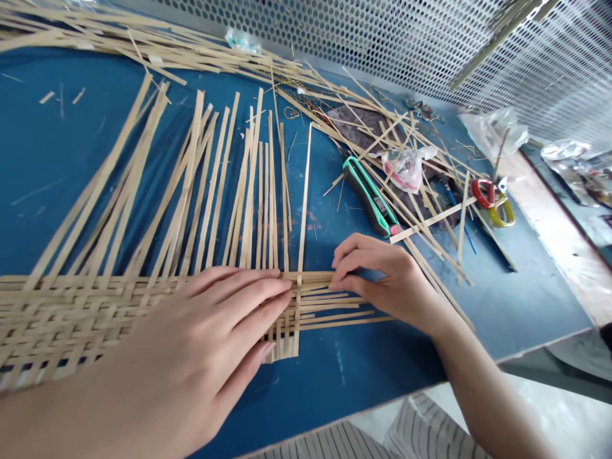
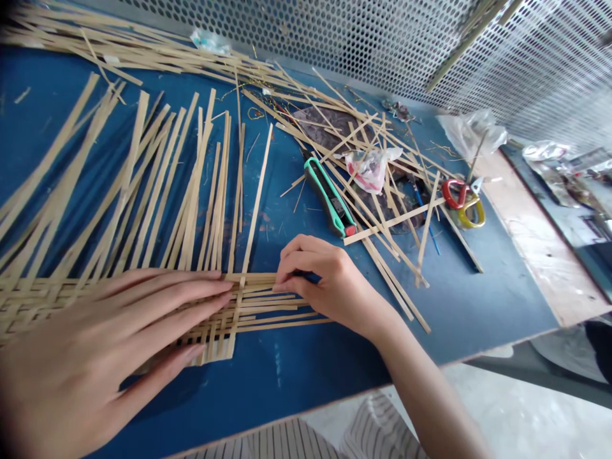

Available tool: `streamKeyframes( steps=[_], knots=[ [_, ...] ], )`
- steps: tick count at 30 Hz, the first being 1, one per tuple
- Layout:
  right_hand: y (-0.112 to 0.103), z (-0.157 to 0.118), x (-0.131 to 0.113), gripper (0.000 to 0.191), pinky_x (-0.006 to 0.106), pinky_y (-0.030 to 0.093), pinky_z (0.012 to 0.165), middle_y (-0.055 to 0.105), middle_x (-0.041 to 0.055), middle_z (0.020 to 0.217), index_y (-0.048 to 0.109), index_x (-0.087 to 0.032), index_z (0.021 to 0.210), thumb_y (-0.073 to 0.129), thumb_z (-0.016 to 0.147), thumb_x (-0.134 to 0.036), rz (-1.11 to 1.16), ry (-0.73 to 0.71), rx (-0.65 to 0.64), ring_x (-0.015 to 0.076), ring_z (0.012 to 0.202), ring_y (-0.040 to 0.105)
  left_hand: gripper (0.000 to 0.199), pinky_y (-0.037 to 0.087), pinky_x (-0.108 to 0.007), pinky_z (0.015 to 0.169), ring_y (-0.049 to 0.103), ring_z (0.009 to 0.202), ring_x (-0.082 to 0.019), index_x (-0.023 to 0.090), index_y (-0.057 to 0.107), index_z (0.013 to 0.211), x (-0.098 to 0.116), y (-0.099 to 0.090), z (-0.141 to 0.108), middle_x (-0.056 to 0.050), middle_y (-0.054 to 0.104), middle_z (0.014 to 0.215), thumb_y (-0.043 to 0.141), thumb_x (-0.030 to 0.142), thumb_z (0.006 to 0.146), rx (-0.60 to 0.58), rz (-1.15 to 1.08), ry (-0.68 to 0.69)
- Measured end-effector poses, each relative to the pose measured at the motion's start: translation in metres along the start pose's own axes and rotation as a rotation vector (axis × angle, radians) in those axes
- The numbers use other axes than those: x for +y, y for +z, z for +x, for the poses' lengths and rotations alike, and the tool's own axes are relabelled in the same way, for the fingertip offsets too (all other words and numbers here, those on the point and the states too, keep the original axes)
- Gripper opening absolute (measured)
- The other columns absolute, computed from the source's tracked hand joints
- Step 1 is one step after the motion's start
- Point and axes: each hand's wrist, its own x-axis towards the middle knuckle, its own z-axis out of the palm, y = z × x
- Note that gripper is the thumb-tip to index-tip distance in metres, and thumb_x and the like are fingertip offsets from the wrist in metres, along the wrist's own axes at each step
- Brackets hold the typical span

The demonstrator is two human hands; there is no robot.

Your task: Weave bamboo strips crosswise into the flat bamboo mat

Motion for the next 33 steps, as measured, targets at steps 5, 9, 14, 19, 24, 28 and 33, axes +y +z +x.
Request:
streamKeyframes(
  steps=[5,9,14,19,24,28,33],
  knots=[
    [-0.003,-0.003,0.002,0.037,0.026,0.045,0.071,0.057,0.006,0.092,0.075,-0.013,0.085,0.048,0.083,0.012,-0.023,-0.077,-0.063,0.012,0.079,0.054,0.039,0.041,-0.038,0.099,0.057,0.112,-0.021,0.022,0.055,0.127,0.002,-0.001,0.001,-0.001,0.062,0.127,0.047,0.018,0.089,-0.019,-0.014,-0.059],
    [-0.002,-0.005,0.003,0.049,0.029,0.044,0.07,0.054,0.0074,0.096,0.077,-0.016,0.091,0.039,0.083,0.013,-0.064,-0.128,-0.079,0.0136,0.079,0.05,0.04,0.042,-0.037,0.097,0.056,0.111,-0.02,0.022,0.053,0.128,0.004,-0.001,0.002,0.0,0.061,0.126,0.046,0.018,0.089,-0.014,-0.021,-0.078],
    [-0.001,-0.007,0.002,0.046,0.031,0.044,0.072,0.051,0.0075,0.099,0.076,-0.018,0.094,0.04,0.086,0.01,-0.067,-0.103,-0.068,0.0149,0.083,0.049,0.038,0.045,-0.036,0.094,0.057,0.11,-0.02,0.024,0.051,0.127,0.007,0.001,0.003,0.0,0.06,0.125,0.049,0.022,0.088,-0.034,-0.054,-0.142],
    [0.0,-0.007,0.003,0.044,0.028,0.043,0.071,0.048,0.0041,0.093,0.074,-0.016,0.092,0.042,0.082,0.013,-0.044,-0.066,-0.102,0.0135,0.081,0.049,0.036,0.046,-0.036,0.094,0.057,0.11,-0.02,0.026,0.051,0.125,0.01,0.001,0.004,0.0,0.06,0.124,0.046,0.022,0.089,-0.056,-0.071,-0.217],
    [-0.001,-0.006,0.003,0.045,0.027,0.042,0.069,0.047,0.0036,0.091,0.074,-0.015,0.087,0.041,0.077,0.016,-0.066,-0.06,-0.124,0.013,0.08,0.049,0.04,0.047,-0.036,0.092,0.058,0.109,-0.021,0.025,0.05,0.127,0.008,0.002,0.004,-0.001,0.06,0.124,0.048,0.022,0.088,-0.05,-0.059,-0.175],
    [-0.002,-0.005,0.001,0.051,0.028,0.041,0.067,0.047,0.004,0.09,0.075,-0.016,0.087,0.038,0.074,0.017,-0.033,-0.124,-0.093,0.0133,0.079,0.048,0.043,0.045,-0.036,0.095,0.058,0.11,-0.02,0.023,0.05,0.129,0.004,0.002,0.004,-0.001,0.061,0.125,0.05,0.021,0.086,-0.022,-0.042,-0.113],
    [-0.002,-0.007,0.001,0.05,0.031,0.037,0.065,0.046,0.0037,0.088,0.075,-0.019,0.086,0.042,0.073,0.016,-0.119,-0.196,-0.049,0.0152,0.077,0.043,0.043,0.043,-0.036,0.096,0.058,0.109,-0.02,0.023,0.051,0.13,0.004,0.001,0.004,-0.001,0.06,0.128,0.051,0.021,0.087,-0.041,-0.007,-0.084]
  ],
)
